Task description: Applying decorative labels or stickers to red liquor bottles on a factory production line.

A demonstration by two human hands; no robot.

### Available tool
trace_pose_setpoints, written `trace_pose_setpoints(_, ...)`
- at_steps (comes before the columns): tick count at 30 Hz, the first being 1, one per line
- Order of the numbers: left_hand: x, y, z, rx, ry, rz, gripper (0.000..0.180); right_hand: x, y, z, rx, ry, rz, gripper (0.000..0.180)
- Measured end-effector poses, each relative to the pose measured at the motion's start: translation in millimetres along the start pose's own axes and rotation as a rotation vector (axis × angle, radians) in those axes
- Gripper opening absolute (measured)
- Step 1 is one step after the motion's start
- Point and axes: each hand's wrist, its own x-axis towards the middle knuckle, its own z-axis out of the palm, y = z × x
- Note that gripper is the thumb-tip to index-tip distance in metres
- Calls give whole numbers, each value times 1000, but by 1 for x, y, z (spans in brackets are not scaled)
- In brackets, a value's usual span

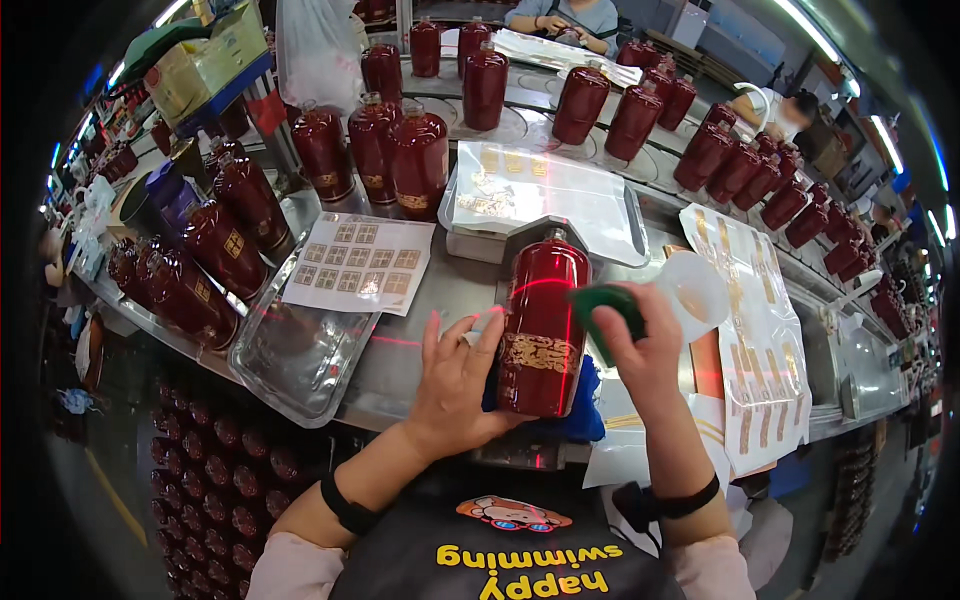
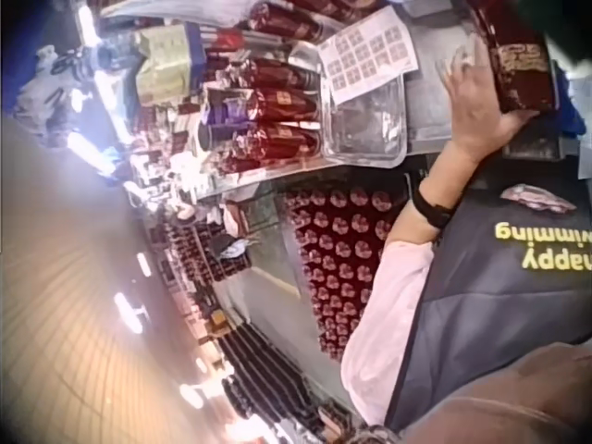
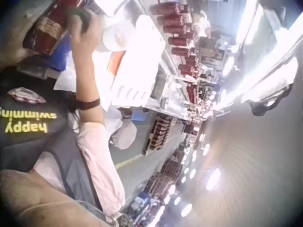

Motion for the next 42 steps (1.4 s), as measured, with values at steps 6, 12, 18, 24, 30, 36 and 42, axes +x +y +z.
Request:
trace_pose_setpoints(6, 1, 1, -7, 33, 3, 9, 109, 1, -10, -6, 123, -278, 6, 26)
trace_pose_setpoints(12, -4, -10, -1, -17, 3, -10, 110, -4, -22, -1, -8, -229, -137, 24)
trace_pose_setpoints(18, 5, -4, -12, 90, -31, 43, 112, 8, 0, 10, -178, 52, -152, 28)
trace_pose_setpoints(24, 3, -9, -3, -40, -6, -18, 110, -5, -15, 5, -32, -176, -278, 41)
trace_pose_setpoints(30, 2, -13, -3, -67, -24, -33, 109, -5, -26, 0, 106, -432, -231, 29)
trace_pose_setpoints(36, 7, -8, -19, 73, -78, 25, 112, 10, 1, 14, -156, -21, -101, 31)
trace_pose_setpoints(42, -1, -19, 4, -76, 14, -29, 112, 1, -22, 5, -58, -203, -125, 44)
